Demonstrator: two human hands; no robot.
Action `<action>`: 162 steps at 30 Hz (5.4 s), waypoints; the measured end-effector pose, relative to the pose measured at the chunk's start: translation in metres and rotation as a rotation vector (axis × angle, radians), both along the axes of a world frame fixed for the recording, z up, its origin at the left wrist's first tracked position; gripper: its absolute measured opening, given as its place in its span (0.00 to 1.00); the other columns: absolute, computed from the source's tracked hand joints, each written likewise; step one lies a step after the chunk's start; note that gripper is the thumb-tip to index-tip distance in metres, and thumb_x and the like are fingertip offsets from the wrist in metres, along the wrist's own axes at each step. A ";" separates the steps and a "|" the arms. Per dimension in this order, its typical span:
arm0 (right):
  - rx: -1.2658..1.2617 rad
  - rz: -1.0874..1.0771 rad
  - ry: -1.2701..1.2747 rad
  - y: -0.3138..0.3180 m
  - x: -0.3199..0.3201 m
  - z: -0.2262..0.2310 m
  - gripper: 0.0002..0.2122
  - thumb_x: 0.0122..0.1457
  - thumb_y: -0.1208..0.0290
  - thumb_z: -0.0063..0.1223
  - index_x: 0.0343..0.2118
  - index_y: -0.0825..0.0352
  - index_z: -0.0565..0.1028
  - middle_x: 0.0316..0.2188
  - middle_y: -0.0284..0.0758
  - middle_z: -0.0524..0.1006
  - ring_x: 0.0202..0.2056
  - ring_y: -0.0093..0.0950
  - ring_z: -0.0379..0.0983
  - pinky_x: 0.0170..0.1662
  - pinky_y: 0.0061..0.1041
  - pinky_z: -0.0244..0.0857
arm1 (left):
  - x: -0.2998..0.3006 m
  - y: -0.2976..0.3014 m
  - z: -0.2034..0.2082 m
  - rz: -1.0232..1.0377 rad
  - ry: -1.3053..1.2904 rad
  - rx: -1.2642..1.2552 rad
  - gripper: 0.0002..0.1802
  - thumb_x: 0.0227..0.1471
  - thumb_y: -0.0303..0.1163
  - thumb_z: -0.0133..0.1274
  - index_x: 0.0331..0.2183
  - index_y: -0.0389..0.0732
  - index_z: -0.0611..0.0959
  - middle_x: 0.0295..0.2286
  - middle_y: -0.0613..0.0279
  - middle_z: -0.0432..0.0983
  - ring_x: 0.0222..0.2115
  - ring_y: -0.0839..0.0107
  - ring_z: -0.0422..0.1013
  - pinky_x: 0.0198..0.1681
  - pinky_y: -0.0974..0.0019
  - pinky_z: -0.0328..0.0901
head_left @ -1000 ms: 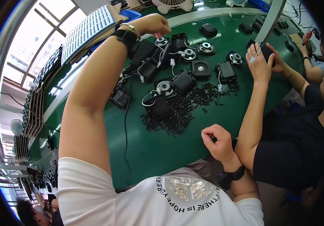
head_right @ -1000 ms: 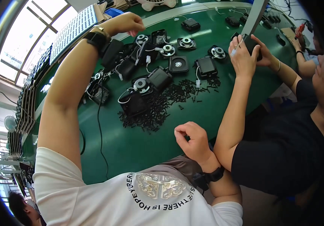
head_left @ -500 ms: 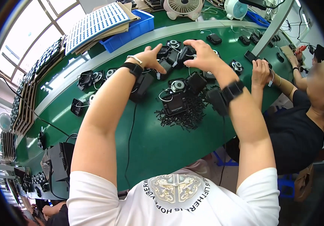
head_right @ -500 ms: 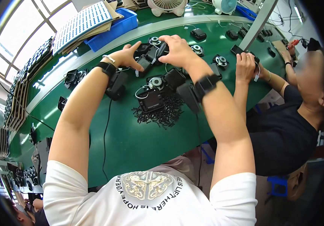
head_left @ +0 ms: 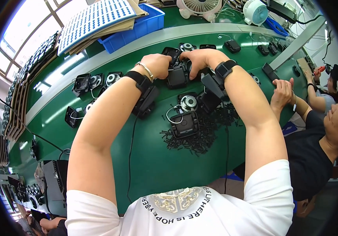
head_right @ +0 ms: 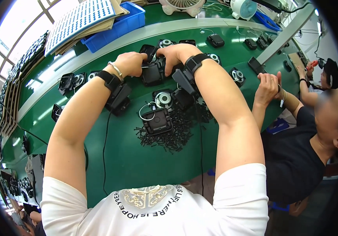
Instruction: The person picks up a speaker and a housing, threads the wire through, and presses the speaker into place. They then snap a back cover onto the housing and insert screws into the holes by hand.
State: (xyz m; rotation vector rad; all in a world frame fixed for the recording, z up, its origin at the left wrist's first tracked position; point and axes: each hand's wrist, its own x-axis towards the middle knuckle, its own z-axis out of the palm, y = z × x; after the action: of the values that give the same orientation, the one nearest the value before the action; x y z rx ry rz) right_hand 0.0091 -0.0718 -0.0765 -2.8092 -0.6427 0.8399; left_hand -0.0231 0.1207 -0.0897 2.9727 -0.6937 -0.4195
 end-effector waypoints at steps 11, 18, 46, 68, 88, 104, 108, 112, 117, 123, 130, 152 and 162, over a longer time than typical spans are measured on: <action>0.231 -0.047 -0.128 -0.011 -0.005 -0.015 0.38 0.34 0.63 0.72 0.52 0.64 0.68 0.43 0.42 0.76 0.44 0.37 0.74 0.47 0.30 0.67 | 0.018 0.007 -0.003 -0.016 -0.117 -0.229 0.11 0.39 0.26 0.55 0.31 0.42 0.85 0.27 0.52 0.79 0.33 0.53 0.75 0.37 0.57 0.69; 0.401 -0.027 -0.226 -0.020 -0.007 -0.020 0.27 0.38 0.63 0.72 0.42 0.64 0.71 0.35 0.38 0.76 0.38 0.33 0.73 0.41 0.27 0.66 | 0.019 0.039 0.014 0.027 0.024 -0.569 0.10 0.42 0.31 0.57 0.31 0.41 0.86 0.22 0.58 0.78 0.26 0.64 0.75 0.34 0.63 0.68; 0.534 -0.099 -0.190 -0.033 -0.008 -0.013 0.14 0.47 0.64 0.69 0.27 0.67 0.75 0.24 0.27 0.74 0.28 0.19 0.66 0.33 0.22 0.62 | -0.003 0.087 0.086 0.199 0.188 -1.214 0.06 0.44 0.22 0.55 0.29 0.38 0.84 0.27 0.65 0.78 0.24 0.78 0.71 0.28 0.73 0.67; 1.020 -0.002 -0.278 0.058 -0.067 0.054 0.15 0.56 0.59 0.63 0.21 0.62 0.71 0.20 0.19 0.66 0.24 0.11 0.57 0.26 0.15 0.52 | -0.108 0.194 0.187 0.064 0.176 -1.240 0.08 0.52 0.22 0.48 0.35 0.38 0.80 0.44 0.56 0.76 0.40 0.71 0.73 0.46 0.70 0.69; 0.794 0.337 -0.182 0.171 -0.238 0.041 0.19 0.52 0.55 0.63 0.23 0.67 0.71 0.17 0.36 0.70 0.22 0.30 0.66 0.27 0.30 0.61 | -0.290 0.227 0.110 0.289 0.092 -1.073 0.08 0.44 0.16 0.50 0.28 0.35 0.83 0.39 0.61 0.77 0.40 0.74 0.71 0.45 0.73 0.64; 0.480 0.601 -0.189 0.189 -0.276 0.006 0.16 0.52 0.53 0.60 0.28 0.63 0.74 0.29 0.37 0.76 0.35 0.39 0.74 0.37 0.36 0.67 | -0.333 0.240 0.028 0.389 0.070 -0.949 0.08 0.40 0.17 0.52 0.26 0.36 0.83 0.37 0.62 0.76 0.39 0.73 0.71 0.41 0.73 0.66; 0.384 0.629 -0.276 0.199 -0.292 -0.003 0.17 0.52 0.51 0.59 0.29 0.63 0.75 0.30 0.36 0.76 0.35 0.37 0.75 0.38 0.35 0.67 | -0.344 0.240 0.025 0.389 0.094 -0.840 0.09 0.40 0.18 0.52 0.27 0.36 0.83 0.38 0.62 0.75 0.38 0.73 0.71 0.40 0.72 0.66; 0.397 0.672 -0.451 0.199 -0.294 -0.016 0.19 0.50 0.49 0.60 0.30 0.63 0.75 0.30 0.35 0.76 0.36 0.35 0.75 0.39 0.33 0.66 | -0.353 0.245 0.019 0.383 0.056 -0.729 0.09 0.40 0.18 0.52 0.28 0.37 0.83 0.37 0.62 0.74 0.36 0.72 0.72 0.38 0.72 0.67; 0.491 0.759 -0.649 0.199 -0.283 -0.024 0.21 0.49 0.46 0.60 0.30 0.62 0.75 0.32 0.33 0.74 0.39 0.32 0.73 0.42 0.31 0.63 | -0.349 0.241 0.022 0.468 -0.007 -0.674 0.11 0.40 0.21 0.57 0.32 0.38 0.83 0.35 0.61 0.74 0.33 0.70 0.72 0.35 0.69 0.67; 0.614 0.785 -0.615 0.197 -0.270 -0.022 0.21 0.48 0.45 0.61 0.31 0.62 0.76 0.33 0.33 0.74 0.39 0.32 0.72 0.43 0.32 0.63 | -0.340 0.251 0.028 0.526 -0.080 -0.417 0.18 0.38 0.28 0.64 0.37 0.39 0.82 0.34 0.60 0.73 0.32 0.67 0.72 0.37 0.66 0.67; 0.902 0.429 -0.569 0.132 -0.194 0.014 0.14 0.52 0.60 0.62 0.32 0.66 0.76 0.31 0.36 0.76 0.32 0.32 0.74 0.36 0.30 0.68 | -0.347 0.263 0.013 0.406 -0.200 -0.395 0.27 0.36 0.33 0.68 0.42 0.39 0.80 0.41 0.57 0.74 0.42 0.59 0.72 0.48 0.62 0.66; 0.242 0.166 -0.257 0.125 -0.024 -0.029 0.14 0.48 0.66 0.61 0.36 0.69 0.80 0.30 0.41 0.80 0.32 0.34 0.77 0.38 0.31 0.71 | -0.116 0.059 -0.012 0.408 0.405 -0.408 0.16 0.49 0.39 0.56 0.28 0.32 0.79 0.22 0.55 0.77 0.20 0.65 0.76 0.23 0.64 0.70; 0.354 -0.065 0.031 0.114 -0.025 -0.002 0.13 0.49 0.64 0.64 0.32 0.69 0.80 0.19 0.32 0.74 0.20 0.22 0.69 0.23 0.24 0.64 | -0.117 0.060 -0.016 0.670 0.504 -0.803 0.12 0.48 0.33 0.53 0.28 0.31 0.80 0.25 0.57 0.78 0.24 0.65 0.76 0.25 0.63 0.73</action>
State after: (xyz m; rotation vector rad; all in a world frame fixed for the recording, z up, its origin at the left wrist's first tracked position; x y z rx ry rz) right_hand -0.0164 0.0421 -0.0790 -2.4795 -0.6220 0.6798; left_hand -0.1397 0.1807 -0.1058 2.0271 0.1763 -0.6039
